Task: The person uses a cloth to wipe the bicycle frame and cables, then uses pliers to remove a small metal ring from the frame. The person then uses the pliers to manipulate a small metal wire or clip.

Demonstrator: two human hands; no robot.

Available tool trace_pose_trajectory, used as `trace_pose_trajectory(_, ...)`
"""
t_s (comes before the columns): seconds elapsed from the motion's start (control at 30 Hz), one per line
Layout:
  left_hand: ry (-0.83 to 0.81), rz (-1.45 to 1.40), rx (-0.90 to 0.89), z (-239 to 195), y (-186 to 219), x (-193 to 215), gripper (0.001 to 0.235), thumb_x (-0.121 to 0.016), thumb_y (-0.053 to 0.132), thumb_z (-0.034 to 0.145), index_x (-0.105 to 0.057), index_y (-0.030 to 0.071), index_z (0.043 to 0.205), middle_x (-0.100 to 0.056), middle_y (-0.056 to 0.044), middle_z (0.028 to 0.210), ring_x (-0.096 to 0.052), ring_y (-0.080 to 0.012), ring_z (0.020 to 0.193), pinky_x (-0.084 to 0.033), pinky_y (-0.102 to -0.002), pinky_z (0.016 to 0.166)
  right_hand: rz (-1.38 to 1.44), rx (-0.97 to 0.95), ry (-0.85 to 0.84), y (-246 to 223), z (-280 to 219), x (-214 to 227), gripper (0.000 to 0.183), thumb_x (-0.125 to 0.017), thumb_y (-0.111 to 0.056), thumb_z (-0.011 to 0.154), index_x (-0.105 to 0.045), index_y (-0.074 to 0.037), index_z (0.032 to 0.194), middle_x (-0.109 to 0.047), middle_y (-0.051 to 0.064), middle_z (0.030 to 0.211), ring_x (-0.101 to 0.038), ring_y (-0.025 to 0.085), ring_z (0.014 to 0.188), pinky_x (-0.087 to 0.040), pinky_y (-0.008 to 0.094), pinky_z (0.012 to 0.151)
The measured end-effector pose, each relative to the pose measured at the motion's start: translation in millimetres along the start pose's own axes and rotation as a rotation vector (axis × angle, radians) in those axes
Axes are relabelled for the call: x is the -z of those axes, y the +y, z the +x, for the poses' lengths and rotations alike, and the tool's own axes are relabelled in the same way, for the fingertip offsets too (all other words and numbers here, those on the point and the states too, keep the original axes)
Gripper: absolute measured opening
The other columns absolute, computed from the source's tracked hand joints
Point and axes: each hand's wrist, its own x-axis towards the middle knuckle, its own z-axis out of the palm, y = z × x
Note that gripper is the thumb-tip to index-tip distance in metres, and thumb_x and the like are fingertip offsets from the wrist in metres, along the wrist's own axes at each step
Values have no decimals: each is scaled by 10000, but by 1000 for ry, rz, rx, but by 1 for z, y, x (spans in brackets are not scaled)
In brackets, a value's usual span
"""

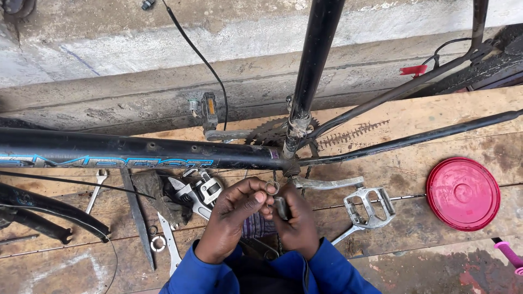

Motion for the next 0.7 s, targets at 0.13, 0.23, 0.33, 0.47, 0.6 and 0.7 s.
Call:
trace_pose_trajectory(0.13,-14,8,10,-2,-2,-1,235,-611,219,939,-667,40,1080,-638,-103,977,-604,-221,792,-586,-354,725,-157,-39,-162,17,-3,-9,163,-584,-101,876,-588,-76,1037,-605,102,915,-609,267,802,-500,393,649)
trace_pose_trajectory(0.23,-12,29,-23,0,-7,1,240,-620,236,938,-670,28,1048,-628,-108,902,-600,-203,760,-554,-322,699,-163,-52,-137,-1,3,-4,99,-635,-139,873,-563,-101,930,-602,70,832,-593,224,725,-475,368,600)
trace_pose_trajectory(0.33,-49,19,-75,2,-8,-1,189,-609,199,956,-649,24,1015,-629,-100,941,-578,-173,729,-533,-307,691,-102,-4,20,-21,8,6,44,-607,-106,902,-580,-96,869,-625,31,729,-582,147,634,-474,297,565)
trace_pose_trajectory(0.47,-130,-40,-80,3,-13,-2,123,-601,182,975,-610,60,977,-614,-69,990,-568,-151,779,-522,-308,704,10,-92,-7,-50,21,28,252,-559,-219,953,-624,-38,1116,-683,55,795,-700,157,669,-637,289,630)
trace_pose_trajectory(0.6,-204,-41,-54,5,-2,-8,123,-581,195,988,-614,78,1009,-613,-85,965,-591,-200,838,-524,-345,728,36,-84,-109,-59,28,44,235,-553,-234,963,-662,-48,1056,-678,69,767,-670,154,628,-608,291,591)
trace_pose_trajectory(0.7,-246,46,-90,2,4,-6,122,-582,212,993,-634,102,984,-575,-55,870,-539,-186,769,-497,-376,733,180,-118,-243,-56,30,49,204,-605,-242,943,-655,-70,1041,-677,49,883,-650,141,602,-596,277,563)
